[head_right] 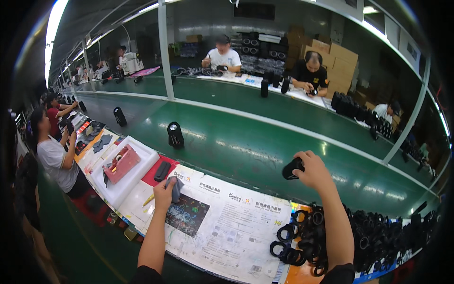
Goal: Assembling electronic components by fitting rubber rings or gaskets onto black cylindrical devices on a factory production line.
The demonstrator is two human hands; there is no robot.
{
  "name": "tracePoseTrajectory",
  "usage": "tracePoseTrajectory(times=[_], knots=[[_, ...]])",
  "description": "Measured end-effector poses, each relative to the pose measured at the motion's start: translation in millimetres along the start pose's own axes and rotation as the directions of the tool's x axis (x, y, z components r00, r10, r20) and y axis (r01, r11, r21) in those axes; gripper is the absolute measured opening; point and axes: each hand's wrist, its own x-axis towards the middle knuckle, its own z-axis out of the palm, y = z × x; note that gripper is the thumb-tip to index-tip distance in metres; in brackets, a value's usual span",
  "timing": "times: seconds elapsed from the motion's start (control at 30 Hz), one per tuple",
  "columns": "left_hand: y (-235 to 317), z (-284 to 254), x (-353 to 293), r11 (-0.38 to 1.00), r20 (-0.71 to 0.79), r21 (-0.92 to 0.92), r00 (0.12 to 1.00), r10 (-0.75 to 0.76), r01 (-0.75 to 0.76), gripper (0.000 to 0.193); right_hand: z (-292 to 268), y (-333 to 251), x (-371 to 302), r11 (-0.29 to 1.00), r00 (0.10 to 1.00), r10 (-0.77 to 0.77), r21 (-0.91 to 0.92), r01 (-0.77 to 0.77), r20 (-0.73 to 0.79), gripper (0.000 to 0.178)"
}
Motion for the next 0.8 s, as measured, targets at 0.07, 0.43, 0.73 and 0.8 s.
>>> tracePoseTrajectory(times=[0.07, 0.43, 0.73, 0.8], knots=[[-9.8, 5.7, -0.8, 0.988, 0.030, 0.018, 0.988, 0.150, -0.151, 0.027, 13.9, 49.4, 37.2, 0.985, 0.995, 0.024, -0.171, -0.008, 0.094, 0.053], [57.0, 9.7, -30.0, 0.993, 0.043, 0.115, 0.999, -0.026, 0.021, 0.065, 23.7, 95.1, 43.3, 0.887, 0.963, 0.268, -0.389, -0.249, -0.005, 0.074], [208.4, 123.0, -124.7, 0.282, 0.650, -0.742, 0.756, 0.077, 0.609, 0.074, 135.2, -146.9, -8.2, 0.830, 0.869, -0.412, 0.281, 0.482, -0.274, 0.068], [194.1, 116.6, -119.2, 0.265, 0.714, -0.693, 0.690, 0.122, 0.670, 0.079, 142.2, -151.5, -2.2, 0.752, 0.912, -0.312, 0.518, 0.407, -0.265, 0.069]])
